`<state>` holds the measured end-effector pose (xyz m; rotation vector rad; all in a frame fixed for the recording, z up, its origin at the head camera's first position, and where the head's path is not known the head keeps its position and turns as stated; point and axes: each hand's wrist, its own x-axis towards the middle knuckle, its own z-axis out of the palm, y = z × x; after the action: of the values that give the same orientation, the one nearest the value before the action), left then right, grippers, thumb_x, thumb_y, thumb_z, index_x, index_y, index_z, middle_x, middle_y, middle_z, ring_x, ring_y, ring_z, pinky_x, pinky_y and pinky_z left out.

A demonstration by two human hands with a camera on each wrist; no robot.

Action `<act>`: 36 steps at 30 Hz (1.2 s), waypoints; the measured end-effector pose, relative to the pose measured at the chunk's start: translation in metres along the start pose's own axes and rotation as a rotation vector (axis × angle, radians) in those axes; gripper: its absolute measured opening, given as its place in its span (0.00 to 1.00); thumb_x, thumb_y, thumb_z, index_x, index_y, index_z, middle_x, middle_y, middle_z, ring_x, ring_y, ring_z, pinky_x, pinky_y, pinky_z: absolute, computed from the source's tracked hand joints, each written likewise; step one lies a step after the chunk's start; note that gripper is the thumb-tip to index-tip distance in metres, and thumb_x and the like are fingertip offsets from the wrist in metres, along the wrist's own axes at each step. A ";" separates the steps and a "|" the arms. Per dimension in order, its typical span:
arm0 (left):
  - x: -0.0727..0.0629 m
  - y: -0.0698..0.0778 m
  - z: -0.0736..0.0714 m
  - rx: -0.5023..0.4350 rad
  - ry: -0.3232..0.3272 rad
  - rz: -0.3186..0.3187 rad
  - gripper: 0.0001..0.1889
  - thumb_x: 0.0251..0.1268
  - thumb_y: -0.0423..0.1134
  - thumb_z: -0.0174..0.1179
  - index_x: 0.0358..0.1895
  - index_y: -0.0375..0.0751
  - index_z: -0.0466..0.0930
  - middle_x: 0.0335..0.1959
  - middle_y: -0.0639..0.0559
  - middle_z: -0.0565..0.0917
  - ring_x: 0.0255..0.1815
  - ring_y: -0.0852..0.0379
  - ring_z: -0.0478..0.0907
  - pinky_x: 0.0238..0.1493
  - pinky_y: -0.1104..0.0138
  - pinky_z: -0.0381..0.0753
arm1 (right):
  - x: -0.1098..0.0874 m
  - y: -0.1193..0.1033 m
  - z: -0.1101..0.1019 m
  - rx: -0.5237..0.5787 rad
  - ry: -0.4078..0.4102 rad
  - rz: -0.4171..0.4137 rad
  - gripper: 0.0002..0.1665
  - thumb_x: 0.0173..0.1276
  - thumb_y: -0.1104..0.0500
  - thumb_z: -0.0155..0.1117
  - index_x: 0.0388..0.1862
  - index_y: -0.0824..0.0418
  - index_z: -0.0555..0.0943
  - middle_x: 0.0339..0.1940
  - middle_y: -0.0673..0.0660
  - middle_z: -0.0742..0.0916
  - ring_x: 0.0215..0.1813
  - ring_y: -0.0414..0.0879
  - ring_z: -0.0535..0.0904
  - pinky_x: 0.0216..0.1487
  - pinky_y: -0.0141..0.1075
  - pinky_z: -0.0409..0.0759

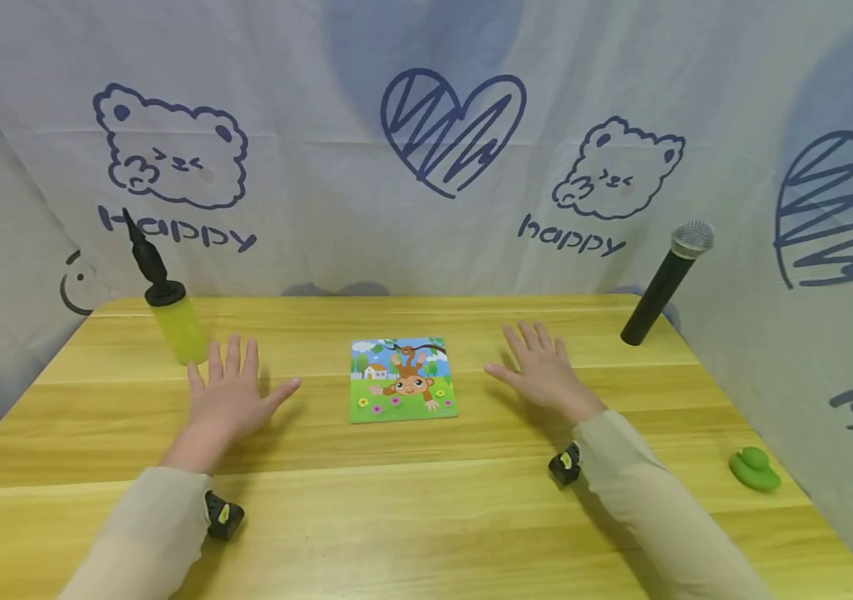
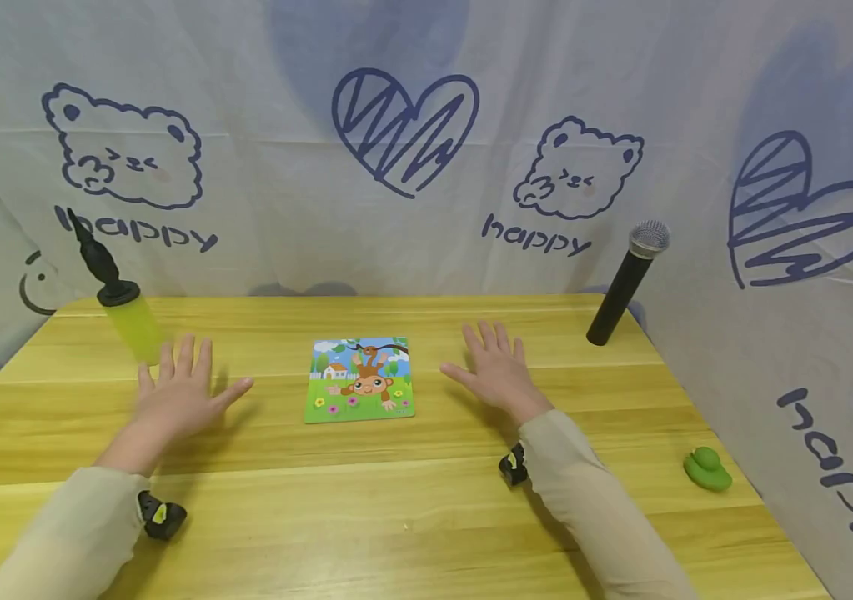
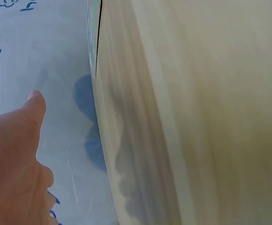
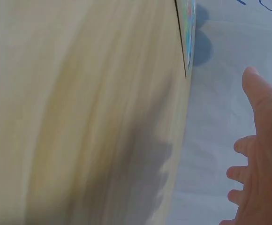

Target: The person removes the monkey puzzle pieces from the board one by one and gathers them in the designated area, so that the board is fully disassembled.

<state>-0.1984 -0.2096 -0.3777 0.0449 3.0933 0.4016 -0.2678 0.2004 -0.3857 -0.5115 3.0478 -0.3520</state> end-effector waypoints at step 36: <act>0.047 0.068 0.033 0.083 -0.253 0.408 0.39 0.67 0.55 0.49 0.69 0.27 0.51 0.69 0.32 0.51 0.69 0.35 0.45 0.66 0.44 0.48 | 0.040 -0.060 0.021 0.049 -0.273 -0.245 0.41 0.68 0.43 0.52 0.71 0.63 0.56 0.72 0.61 0.58 0.71 0.62 0.46 0.68 0.53 0.45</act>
<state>-0.2426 -0.1345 -0.3932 0.6783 2.8338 0.2483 -0.2848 0.1278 -0.3922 -0.8552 2.7129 -0.3320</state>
